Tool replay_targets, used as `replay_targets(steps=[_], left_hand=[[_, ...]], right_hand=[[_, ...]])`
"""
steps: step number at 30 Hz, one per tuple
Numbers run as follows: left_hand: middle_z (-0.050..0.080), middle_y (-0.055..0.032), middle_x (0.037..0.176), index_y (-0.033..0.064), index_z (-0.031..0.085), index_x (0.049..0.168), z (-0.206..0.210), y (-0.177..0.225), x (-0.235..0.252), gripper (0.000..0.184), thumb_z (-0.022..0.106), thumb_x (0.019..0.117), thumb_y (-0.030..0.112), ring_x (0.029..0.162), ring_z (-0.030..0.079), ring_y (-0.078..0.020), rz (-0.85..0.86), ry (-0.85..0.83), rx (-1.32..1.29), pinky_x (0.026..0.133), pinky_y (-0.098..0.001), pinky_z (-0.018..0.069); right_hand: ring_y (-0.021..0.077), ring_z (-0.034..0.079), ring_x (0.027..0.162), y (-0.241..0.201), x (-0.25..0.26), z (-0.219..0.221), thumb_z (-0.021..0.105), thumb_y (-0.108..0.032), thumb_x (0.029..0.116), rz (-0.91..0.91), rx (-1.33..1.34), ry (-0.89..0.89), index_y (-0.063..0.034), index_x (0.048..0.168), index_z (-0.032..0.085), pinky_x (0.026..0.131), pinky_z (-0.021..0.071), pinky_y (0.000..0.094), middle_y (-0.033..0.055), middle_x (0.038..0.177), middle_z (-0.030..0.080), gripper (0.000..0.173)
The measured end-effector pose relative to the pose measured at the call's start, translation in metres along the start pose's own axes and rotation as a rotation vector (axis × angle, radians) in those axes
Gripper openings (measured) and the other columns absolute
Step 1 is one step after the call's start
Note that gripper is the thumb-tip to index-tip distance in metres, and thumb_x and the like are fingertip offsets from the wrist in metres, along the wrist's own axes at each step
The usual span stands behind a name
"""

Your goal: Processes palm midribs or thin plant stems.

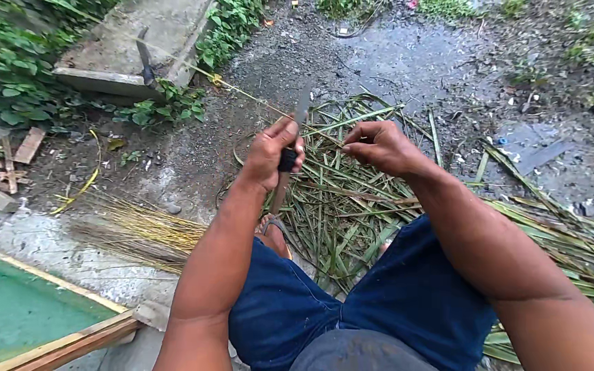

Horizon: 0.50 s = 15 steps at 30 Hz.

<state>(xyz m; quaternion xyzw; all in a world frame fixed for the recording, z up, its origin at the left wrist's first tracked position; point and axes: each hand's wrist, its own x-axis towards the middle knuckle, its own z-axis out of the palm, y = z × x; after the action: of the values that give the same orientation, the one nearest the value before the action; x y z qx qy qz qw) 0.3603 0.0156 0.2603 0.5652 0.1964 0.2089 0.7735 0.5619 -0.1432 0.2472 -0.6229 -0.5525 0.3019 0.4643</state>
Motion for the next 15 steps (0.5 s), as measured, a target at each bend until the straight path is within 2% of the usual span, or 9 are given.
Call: replay_targets(steps=[4,8,11,13,15], left_hand=[[0.057,0.0074,0.066,0.0238,0.054,0.135,-0.049,0.031,0.003,0.037,0.026,0.1131,0.033,0.051,0.055,-0.0059,0.173,0.169,-0.065,0.047,-0.0217,0.0518],[0.057,0.0069,0.069,0.0234,0.057,0.129,-0.098,0.049,0.001,0.037,0.027,0.1135,0.037,0.053,0.055,-0.0062,0.315,0.449,-0.18,0.049,-0.022,0.0508],[0.055,0.0053,0.07,0.021,0.055,0.11,-0.135,0.051,-0.001,0.027,0.034,0.1118,0.038,0.055,0.055,-0.0064,0.404,0.753,-0.319,0.051,-0.0229,0.0512],[0.056,0.0036,0.072,0.02,0.053,0.107,-0.143,0.047,-0.003,0.028,0.034,0.1118,0.04,0.057,0.057,-0.0088,0.436,0.883,-0.307,0.053,-0.0263,0.0534],[0.057,0.0053,0.071,0.0194,0.056,0.113,-0.121,0.042,-0.003,0.032,0.032,0.1124,0.041,0.057,0.058,-0.0079,0.363,0.84,-0.164,0.053,-0.0252,0.0534]], right_hand=[[0.0025,0.054,0.056,0.006,-0.006,-0.015,0.065,-0.012,0.0979,-0.009,-0.007,-0.02,-0.0058,0.095,0.071,0.053,0.0479,0.0213,-0.0014,0.074,0.066,0.009],[0.0047,0.056,0.057,0.01,-0.01,-0.036,0.065,-0.011,0.0972,0.045,-0.118,0.005,-0.0052,0.096,0.07,0.056,0.0504,0.0251,0.0006,0.076,0.066,0.007],[0.0105,0.059,0.063,0.013,-0.011,-0.051,0.065,-0.012,0.0985,0.172,-0.183,0.057,-0.0036,0.1,0.07,0.062,0.0533,0.0328,0.0055,0.084,0.068,0.009],[0.0118,0.059,0.063,0.018,-0.009,-0.055,0.066,-0.013,0.0981,0.211,-0.158,0.107,-0.0035,0.101,0.07,0.061,0.0532,0.0341,0.0064,0.085,0.068,0.011],[0.0101,0.057,0.06,0.02,-0.006,-0.052,0.064,-0.012,0.0983,0.206,-0.098,0.133,-0.0034,0.101,0.069,0.059,0.0517,0.0315,0.0053,0.083,0.066,0.011]])
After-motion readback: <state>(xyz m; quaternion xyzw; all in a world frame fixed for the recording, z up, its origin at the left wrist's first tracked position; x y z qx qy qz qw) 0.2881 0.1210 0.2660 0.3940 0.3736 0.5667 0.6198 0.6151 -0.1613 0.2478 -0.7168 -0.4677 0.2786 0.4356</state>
